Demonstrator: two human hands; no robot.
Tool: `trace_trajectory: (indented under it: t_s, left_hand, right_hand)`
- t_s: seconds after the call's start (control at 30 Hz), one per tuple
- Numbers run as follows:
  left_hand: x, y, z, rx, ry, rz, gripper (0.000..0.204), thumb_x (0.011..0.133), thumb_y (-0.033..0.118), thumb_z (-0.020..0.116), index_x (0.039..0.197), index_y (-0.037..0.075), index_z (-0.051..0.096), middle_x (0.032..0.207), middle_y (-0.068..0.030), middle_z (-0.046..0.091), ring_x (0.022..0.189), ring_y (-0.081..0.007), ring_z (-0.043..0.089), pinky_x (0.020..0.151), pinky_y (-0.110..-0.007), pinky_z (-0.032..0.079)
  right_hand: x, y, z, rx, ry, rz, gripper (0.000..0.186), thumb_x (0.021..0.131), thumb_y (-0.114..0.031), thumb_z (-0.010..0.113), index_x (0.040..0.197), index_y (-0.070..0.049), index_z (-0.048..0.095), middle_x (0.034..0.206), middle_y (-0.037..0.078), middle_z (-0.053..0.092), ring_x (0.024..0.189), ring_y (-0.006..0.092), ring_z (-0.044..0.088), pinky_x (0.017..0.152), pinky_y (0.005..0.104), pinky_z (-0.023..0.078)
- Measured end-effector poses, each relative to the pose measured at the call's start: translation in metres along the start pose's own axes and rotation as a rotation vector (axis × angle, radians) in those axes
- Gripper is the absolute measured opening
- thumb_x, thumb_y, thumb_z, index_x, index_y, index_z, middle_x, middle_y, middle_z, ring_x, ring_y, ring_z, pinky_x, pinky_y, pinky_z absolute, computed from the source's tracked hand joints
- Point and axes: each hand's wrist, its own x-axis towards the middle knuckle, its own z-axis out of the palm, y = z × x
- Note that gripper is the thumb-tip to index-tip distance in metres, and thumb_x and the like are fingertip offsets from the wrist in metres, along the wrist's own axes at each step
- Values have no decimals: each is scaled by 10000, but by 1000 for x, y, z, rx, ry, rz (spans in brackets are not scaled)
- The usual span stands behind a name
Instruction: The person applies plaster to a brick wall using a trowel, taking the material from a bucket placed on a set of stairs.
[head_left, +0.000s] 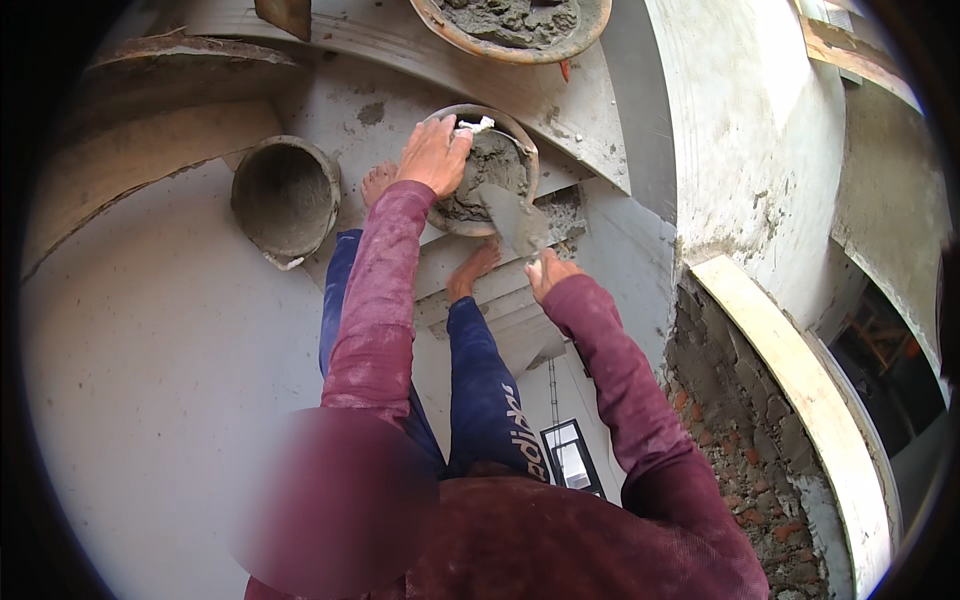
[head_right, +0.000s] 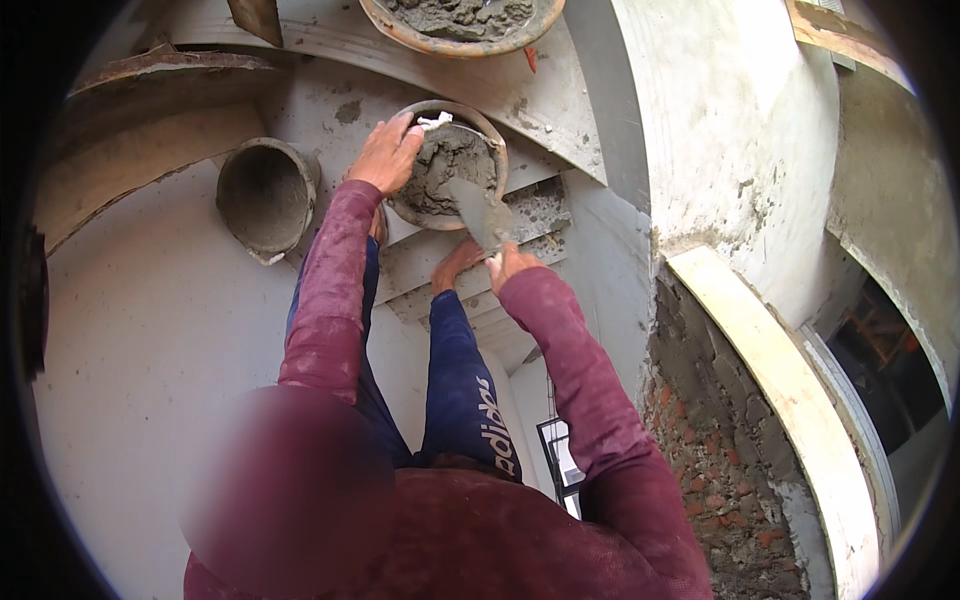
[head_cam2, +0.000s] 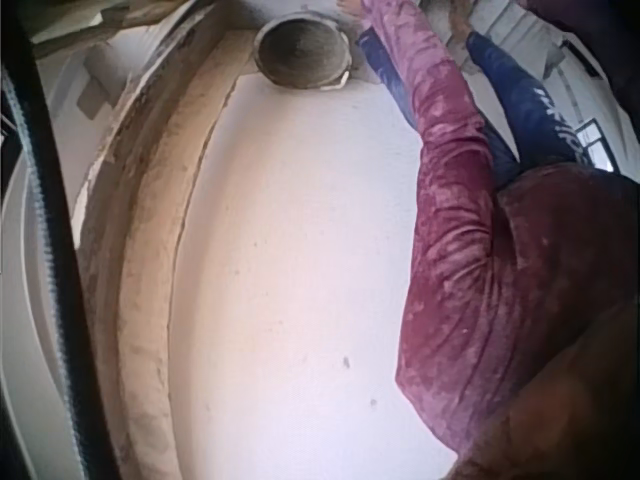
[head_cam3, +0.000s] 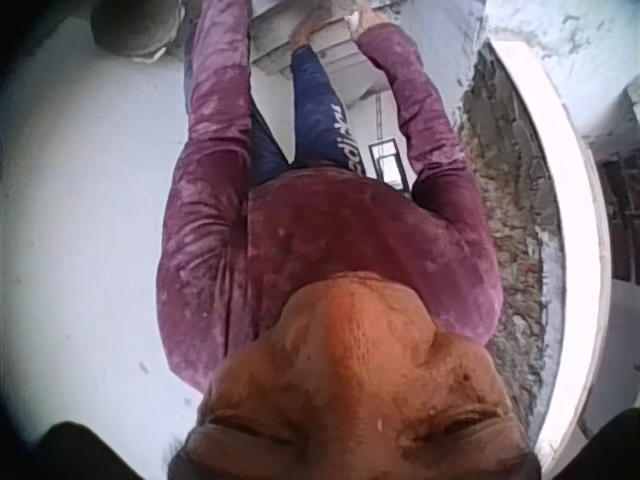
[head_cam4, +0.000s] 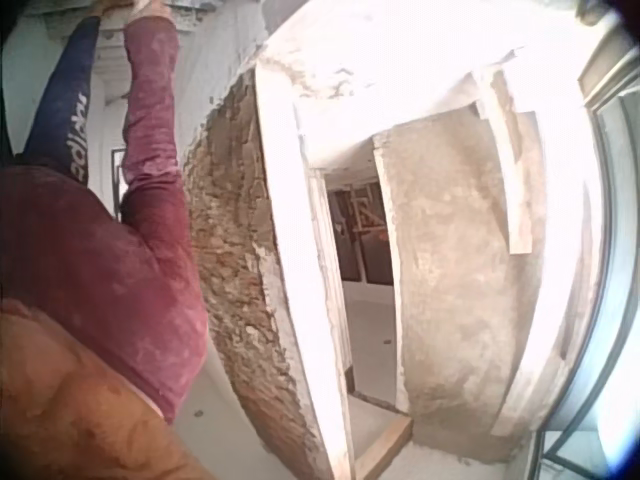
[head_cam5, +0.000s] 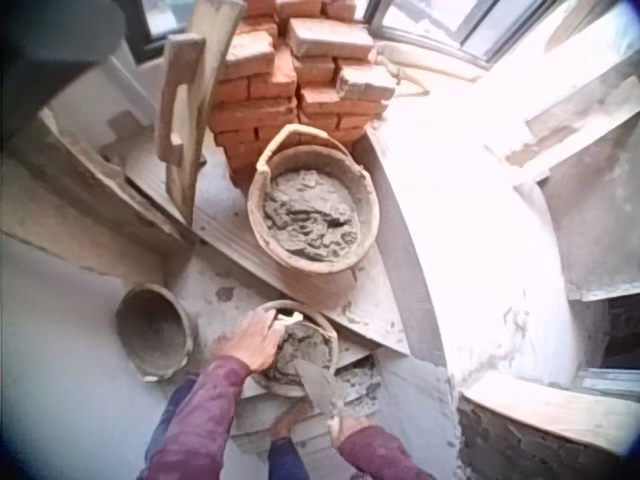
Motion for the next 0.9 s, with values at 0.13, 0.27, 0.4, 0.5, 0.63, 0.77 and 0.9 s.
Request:
trace_trajectory:
  t_s: [0.13,0.27,0.4,0.5,0.63,0.77,0.9]
  left_hand:
    - [0,27,1,99,-44,-70,500,865,383,405,1260,77,406,1218,-187,472,1143,-365,421,998,-402,297]
    - [6,44,-2,12,-201,-148,341,845,328,468,990,40,578,993,-218,575,976,-365,528,848,-423,401]
    - [-11,38,-2,2,-189,-179,332,844,332,464,808,35,608,807,-218,597,820,-376,568,729,-440,426]
    - [-28,45,-4,23,-202,-149,356,846,343,456,751,29,594,778,-215,592,807,-373,569,704,-431,427]
    - [-45,33,-9,4,-49,-140,381,849,371,443,753,32,588,770,-220,585,795,-373,566,686,-419,423]
    - [-53,23,-12,-46,133,-205,412,846,390,433,720,23,570,702,-216,564,720,-366,564,659,-395,421]
    - [-45,-18,-19,-234,225,-201,399,840,363,415,770,14,596,741,-237,566,760,-392,561,683,-425,415]
  right_hand:
    - [53,14,36,-26,28,64,419,706,-167,602,1043,8,426,928,264,589,926,407,564,787,435,461]
    - [121,-37,57,412,147,44,302,697,-123,606,946,1,489,876,205,602,795,320,604,715,406,479]
    - [121,-19,44,1670,-583,-34,144,744,-67,539,880,-30,512,710,110,552,545,229,539,477,381,447]
    - [116,-7,33,1962,-972,-16,125,775,-133,534,857,-43,502,627,58,461,439,146,405,394,318,363]
    - [88,-6,46,2138,-1215,-193,220,842,-185,481,973,-12,513,690,87,497,437,153,433,385,297,369]
    - [50,-15,57,1262,-448,-166,270,774,-220,551,990,-65,503,792,175,564,635,271,565,552,405,457]
    - [9,-46,39,292,106,-246,370,716,-172,598,1027,-43,445,986,268,558,947,405,553,835,452,435]
